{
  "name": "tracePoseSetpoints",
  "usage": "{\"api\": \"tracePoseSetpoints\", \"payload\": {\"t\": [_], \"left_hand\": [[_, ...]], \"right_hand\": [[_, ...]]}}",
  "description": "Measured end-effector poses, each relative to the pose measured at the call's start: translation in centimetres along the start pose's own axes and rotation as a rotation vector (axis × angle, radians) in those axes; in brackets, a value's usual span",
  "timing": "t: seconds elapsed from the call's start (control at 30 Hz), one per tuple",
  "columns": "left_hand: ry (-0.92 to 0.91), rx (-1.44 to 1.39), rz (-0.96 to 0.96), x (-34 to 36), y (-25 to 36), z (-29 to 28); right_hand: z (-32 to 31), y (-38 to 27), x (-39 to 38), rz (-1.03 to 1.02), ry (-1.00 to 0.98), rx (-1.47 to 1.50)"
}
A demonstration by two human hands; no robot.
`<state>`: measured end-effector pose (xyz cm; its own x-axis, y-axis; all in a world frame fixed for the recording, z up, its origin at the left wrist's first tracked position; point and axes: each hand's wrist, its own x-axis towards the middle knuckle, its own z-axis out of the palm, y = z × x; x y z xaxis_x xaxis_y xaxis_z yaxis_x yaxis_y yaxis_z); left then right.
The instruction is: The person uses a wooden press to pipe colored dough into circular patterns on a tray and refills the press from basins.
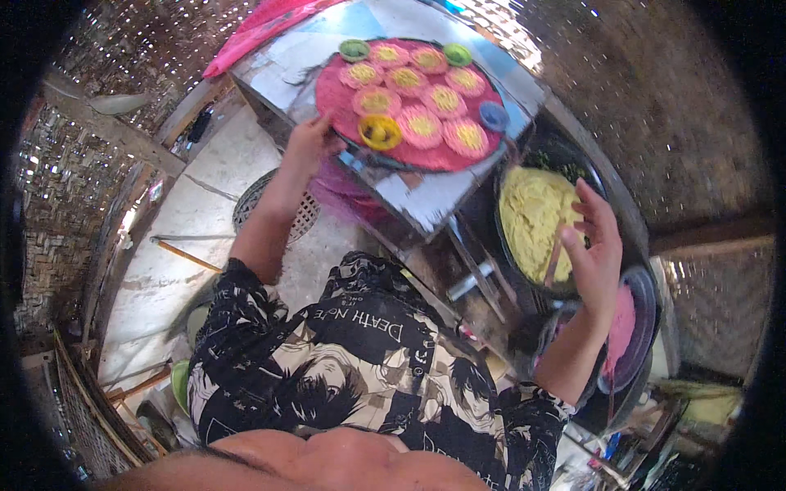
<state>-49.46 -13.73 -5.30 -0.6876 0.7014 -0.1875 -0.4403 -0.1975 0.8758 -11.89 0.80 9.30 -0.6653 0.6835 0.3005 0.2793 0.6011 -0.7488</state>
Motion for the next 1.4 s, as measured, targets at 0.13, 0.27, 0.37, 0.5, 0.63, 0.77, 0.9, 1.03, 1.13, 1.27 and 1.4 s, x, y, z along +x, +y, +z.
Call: {"api": "tracePoseSetpoints", "payload": {"t": [0.13, 0.27, 0.37, 0.5, 0.63, 0.77, 0.9, 1.03, 1.13, 1.27, 1.4], "left_hand": [[0.094, 0.101, 0.046, 4.5, -1.2, -3.5], [0.209, -0.066, 0.155, 3.6, -0.9, -3.1], [0.345, -0.146, 0.205, -2.3, -1.1, -0.1], [0.293, -0.229, 0.369, -10.8, -3.2, -1.6], [0.441, -0.194, 0.291, -12.5, -8.6, -5.0], [0.523, -0.116, 0.099, -14.8, -12.4, -8.3], [0.512, -0.015, 0.048, -15.4, -14.1, -9.0], [0.489, 0.151, 0.01, -15.5, -14.2, -9.4], [0.527, 0.258, -0.03, -17.8, -14.2, -12.8], [0.624, 0.329, -0.078, -19.1, -14.0, -18.0], [0.624, 0.165, -0.147, -18.1, -13.4, -19.1]], "right_hand": [[0.2, 2.7, -7.8, 0.084, -0.017, 0.071], [5.0, 7.7, -15.6, 0.288, -0.146, 0.144], [9.0, 13.2, -21.4, 0.44, -0.293, -0.043], [14.6, 20.6, -31.5, 0.558, -0.425, -0.072], [24.0, 31.1, -32.0, 0.793, -0.456, 0.239], [29.3, 35.2, -28.8, 1.078, -0.391, 0.499], [37.0, 41.8, -26.3, 1.283, 0.052, 0.956], [43.2, 46.4, -20.4, 1.269, 0.421, 1.25], [45.4, 46.4, -16.9, 1.225, 0.582, 1.342], [45.6, 45.9, -16.1, 1.161, 0.772, 1.397], [42.5, 43.3, -18.0, 1.069, 0.957, 1.376]]}}
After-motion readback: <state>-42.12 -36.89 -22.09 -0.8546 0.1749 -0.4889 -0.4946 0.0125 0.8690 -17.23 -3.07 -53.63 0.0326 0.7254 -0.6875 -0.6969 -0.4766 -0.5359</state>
